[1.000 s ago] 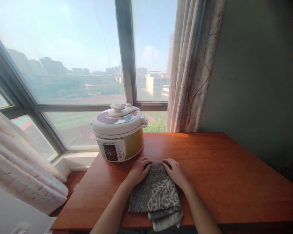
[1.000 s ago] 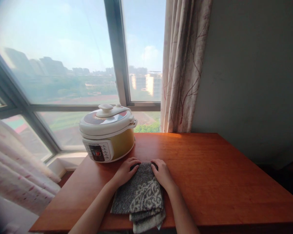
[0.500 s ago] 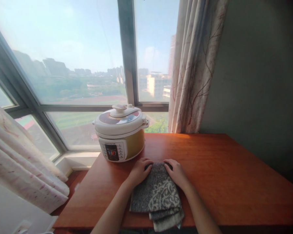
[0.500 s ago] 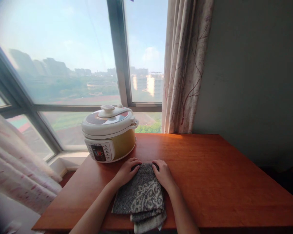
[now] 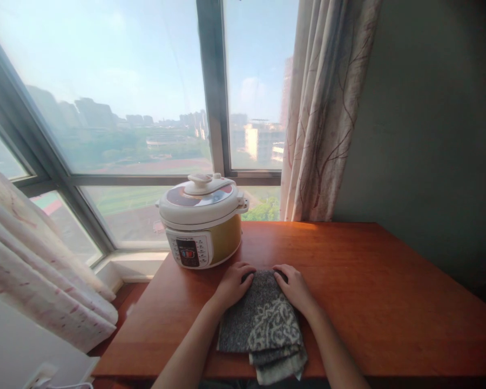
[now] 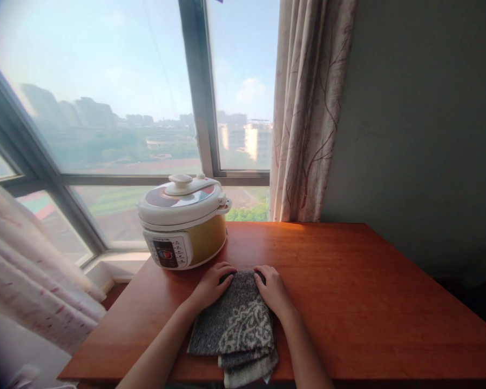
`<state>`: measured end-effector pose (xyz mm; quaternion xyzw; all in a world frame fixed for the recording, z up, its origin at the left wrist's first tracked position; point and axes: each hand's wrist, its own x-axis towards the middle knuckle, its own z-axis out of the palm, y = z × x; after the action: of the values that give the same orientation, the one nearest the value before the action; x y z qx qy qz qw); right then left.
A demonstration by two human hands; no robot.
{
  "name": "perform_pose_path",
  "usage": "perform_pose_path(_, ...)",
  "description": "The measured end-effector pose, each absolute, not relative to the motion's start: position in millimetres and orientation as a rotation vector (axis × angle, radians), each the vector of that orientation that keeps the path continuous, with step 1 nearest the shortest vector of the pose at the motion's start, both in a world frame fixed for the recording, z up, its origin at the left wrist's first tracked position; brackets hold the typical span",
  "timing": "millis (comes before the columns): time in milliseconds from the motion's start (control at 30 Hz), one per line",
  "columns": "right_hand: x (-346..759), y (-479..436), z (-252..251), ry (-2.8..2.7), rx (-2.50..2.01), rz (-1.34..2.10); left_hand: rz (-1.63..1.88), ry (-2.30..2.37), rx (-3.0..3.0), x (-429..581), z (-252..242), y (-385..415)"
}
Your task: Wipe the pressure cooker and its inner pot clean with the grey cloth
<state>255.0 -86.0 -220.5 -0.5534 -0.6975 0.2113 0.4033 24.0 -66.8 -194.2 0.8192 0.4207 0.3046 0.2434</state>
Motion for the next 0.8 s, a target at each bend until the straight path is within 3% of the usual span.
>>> perform_pose_path(800, 255.1, -85.8, -221.2, -1.779, -1.384, 0.521, 0.797, 1.201, 2.263, 24.2, -193.1, -68.0)
